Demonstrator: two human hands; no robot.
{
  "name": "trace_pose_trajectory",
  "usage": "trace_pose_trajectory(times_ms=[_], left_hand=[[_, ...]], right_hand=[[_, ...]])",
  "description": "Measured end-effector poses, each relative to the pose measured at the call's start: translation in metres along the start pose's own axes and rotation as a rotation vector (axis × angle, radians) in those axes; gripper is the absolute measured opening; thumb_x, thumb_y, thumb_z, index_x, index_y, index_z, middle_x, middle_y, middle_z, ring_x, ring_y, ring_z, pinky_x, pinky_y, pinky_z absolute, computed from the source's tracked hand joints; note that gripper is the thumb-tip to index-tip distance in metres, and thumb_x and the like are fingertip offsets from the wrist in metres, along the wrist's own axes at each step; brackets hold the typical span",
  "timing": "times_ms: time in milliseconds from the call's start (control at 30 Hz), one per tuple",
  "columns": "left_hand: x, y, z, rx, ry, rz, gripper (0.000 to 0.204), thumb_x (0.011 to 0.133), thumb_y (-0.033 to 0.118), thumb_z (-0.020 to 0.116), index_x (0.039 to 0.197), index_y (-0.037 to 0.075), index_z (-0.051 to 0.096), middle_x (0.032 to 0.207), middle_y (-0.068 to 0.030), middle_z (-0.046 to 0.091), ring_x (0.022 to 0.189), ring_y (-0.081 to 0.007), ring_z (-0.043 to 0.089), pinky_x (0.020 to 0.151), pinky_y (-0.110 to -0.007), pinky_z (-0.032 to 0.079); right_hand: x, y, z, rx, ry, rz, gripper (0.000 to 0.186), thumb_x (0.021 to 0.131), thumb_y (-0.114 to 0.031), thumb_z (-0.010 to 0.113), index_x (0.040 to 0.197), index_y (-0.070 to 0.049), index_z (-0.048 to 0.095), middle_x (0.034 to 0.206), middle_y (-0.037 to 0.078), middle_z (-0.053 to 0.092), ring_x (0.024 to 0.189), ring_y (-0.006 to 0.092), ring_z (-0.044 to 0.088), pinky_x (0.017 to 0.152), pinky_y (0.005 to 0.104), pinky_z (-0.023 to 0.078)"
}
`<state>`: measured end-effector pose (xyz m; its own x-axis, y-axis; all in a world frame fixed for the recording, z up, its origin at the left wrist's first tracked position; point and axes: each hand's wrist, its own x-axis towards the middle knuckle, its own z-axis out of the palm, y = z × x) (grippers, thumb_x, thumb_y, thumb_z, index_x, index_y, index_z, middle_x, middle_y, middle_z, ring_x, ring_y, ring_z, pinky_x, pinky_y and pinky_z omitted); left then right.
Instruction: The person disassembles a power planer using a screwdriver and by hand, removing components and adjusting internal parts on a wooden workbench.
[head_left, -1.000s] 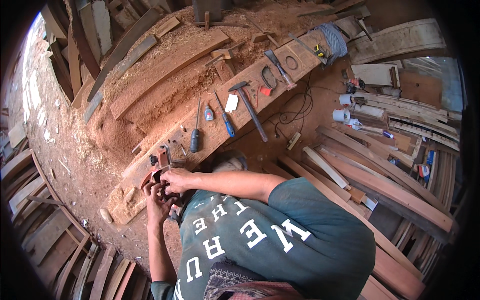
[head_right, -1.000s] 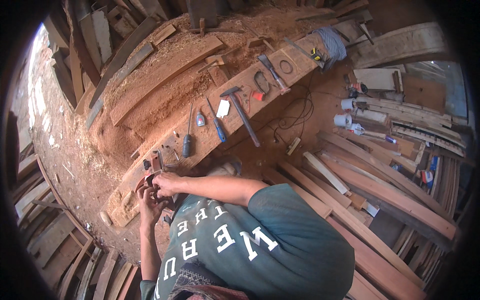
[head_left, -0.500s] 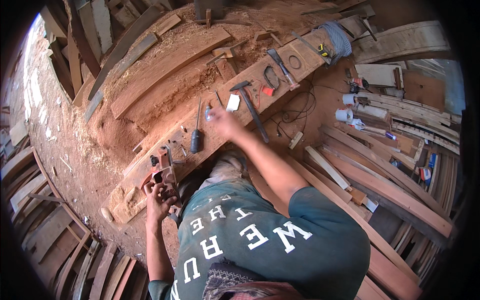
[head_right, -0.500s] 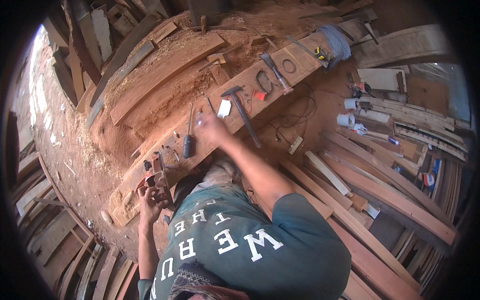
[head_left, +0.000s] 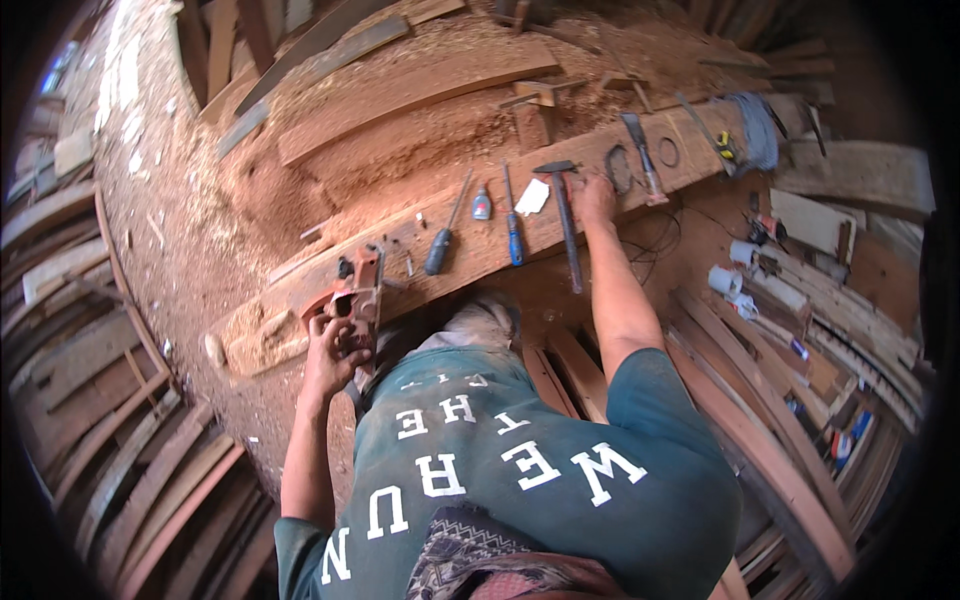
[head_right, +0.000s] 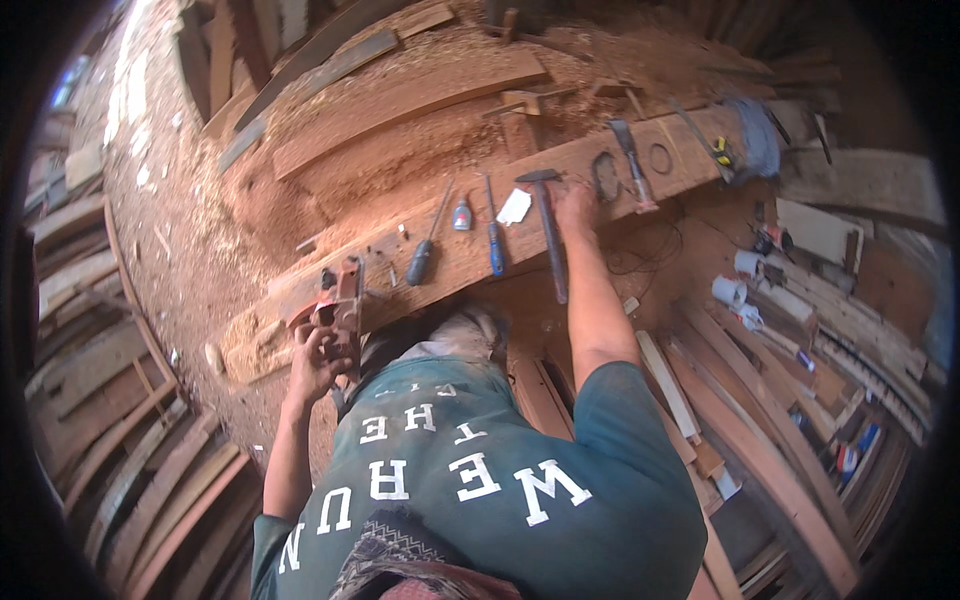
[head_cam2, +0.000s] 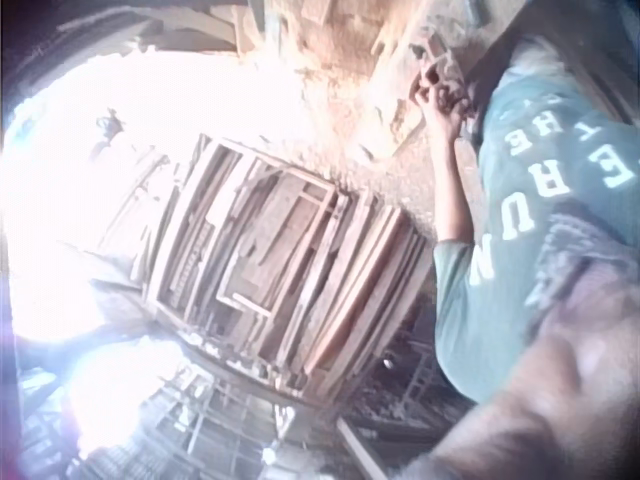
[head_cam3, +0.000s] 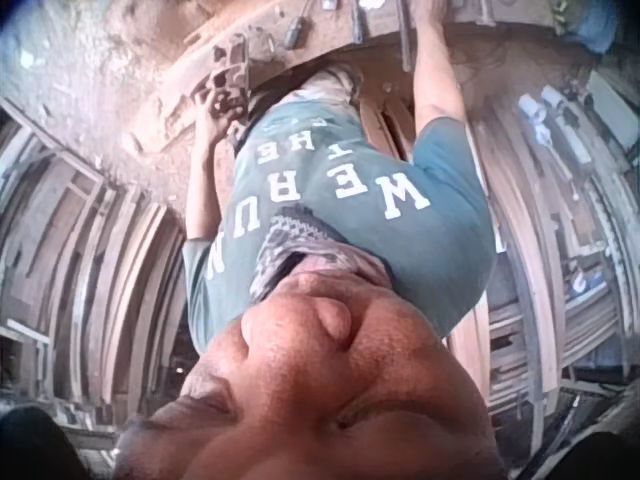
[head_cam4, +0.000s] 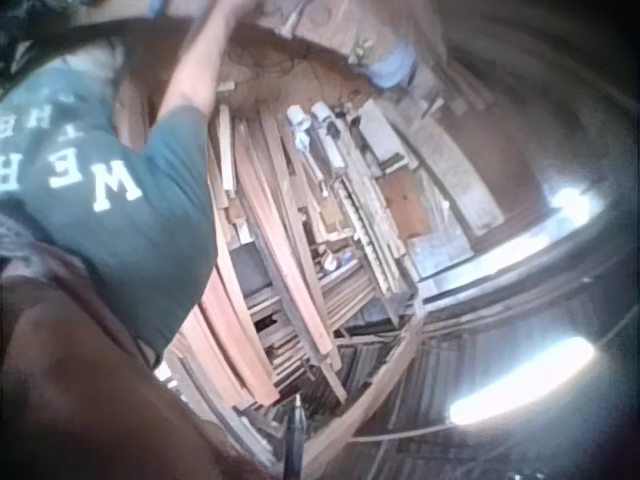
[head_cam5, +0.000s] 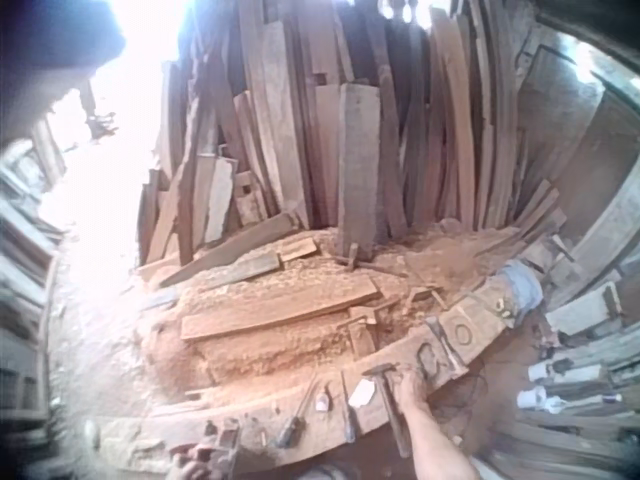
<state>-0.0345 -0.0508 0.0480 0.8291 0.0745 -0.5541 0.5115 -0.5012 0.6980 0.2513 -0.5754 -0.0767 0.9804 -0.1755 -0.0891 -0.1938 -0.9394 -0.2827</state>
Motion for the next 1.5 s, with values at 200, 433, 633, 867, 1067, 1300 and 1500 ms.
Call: trace_pose_trajectory(times_ms=[200,433,633,867,1067,1300,1500], left_hand=[[-0.002,0.01,-0.004,-0.045,0.009,-0.056,0.063,0.071,0.007,0.093,0.128,0.007,0.067,0.139,-0.0179,0.049,0.128,-0.0384,0.059,0.103,-0.048,0.058],[-0.005,0.017,-0.007,0.067,0.029,-0.01,0.06,0.072,0.01,0.093,0.126,0.01,0.067,0.14,-0.0177,0.048,0.129,-0.0403,0.058,0.105,-0.047,0.058],[-0.007,0.019,-0.008,0.073,0.044,0.003,0.061,0.072,0.002,0.091,0.127,0.005,0.066,0.141,-0.0172,0.044,0.131,-0.0375,0.058,0.107,-0.044,0.061],[-0.008,0.014,-0.01,0.123,0.084,0.065,0.067,0.07,0.016,0.094,0.132,0.012,0.069,0.137,-0.0178,0.051,0.129,-0.0393,0.059,0.105,-0.047,0.056],[-0.011,0.017,-0.01,0.113,0.106,0.052,0.069,0.069,0.019,0.095,0.133,0.012,0.069,0.141,-0.0189,0.051,0.131,-0.0407,0.058,0.108,-0.049,0.053],[-0.013,0.008,-0.005,0.079,0.156,0.098,0.071,0.068,0.02,0.096,0.133,0.012,0.069,0.138,-0.0186,0.055,0.131,-0.0398,0.058,0.108,-0.048,0.053],[-0.013,0.007,-0.002,0.042,0.204,0.101,0.072,0.065,0.016,0.097,0.13,0.008,0.066,0.134,-0.0149,0.059,0.127,-0.037,0.06,0.106,-0.046,0.053]], right_hand=[[-0.004,-0.009,-0.007,-0.041,0.049,-0.005,0.026,0.093,-0.023,0.07,0.1,0.001,0.076,0.104,0.027,0.074,0.101,0.0456,0.07,0.089,0.0536,0.055],[-0.05,-0.12,-0.04,0.466,-0.037,-0.205,0.016,0.092,-0.008,0.069,0.103,0.0,0.077,0.091,0.013,0.078,0.082,0.0178,0.075,0.074,0.0327,0.059],[-0.182,-0.277,-0.035,0.714,-0.698,-0.458,0.017,0.092,-0.014,0.068,0.102,-0.002,0.076,0.098,0.015,0.078,0.088,0.0271,0.076,0.08,0.0409,0.06],[-0.234,-0.322,0.006,0.652,-0.802,-0.633,0.02,0.089,-0.01,0.066,0.102,0.0,0.077,0.1,0.026,0.074,0.099,0.0439,0.072,0.089,0.0509,0.057],[-0.244,-0.332,0.019,0.5,-0.77,-0.723,0.016,0.091,-0.013,0.069,0.098,-0.001,0.077,0.098,0.024,0.075,0.097,0.0439,0.072,0.088,0.0534,0.057],[-0.254,-0.332,0.024,0.489,-0.706,-0.764,0.013,0.093,-0.01,0.067,0.091,0.0,0.074,0.096,0.024,0.073,0.096,0.0435,0.071,0.087,0.054,0.056],[-0.253,-0.336,0.03,0.447,-0.717,-0.802,0.014,0.092,-0.006,0.064,0.096,0.002,0.075,0.098,0.024,0.073,0.098,0.0437,0.071,0.088,0.0523,0.056]])
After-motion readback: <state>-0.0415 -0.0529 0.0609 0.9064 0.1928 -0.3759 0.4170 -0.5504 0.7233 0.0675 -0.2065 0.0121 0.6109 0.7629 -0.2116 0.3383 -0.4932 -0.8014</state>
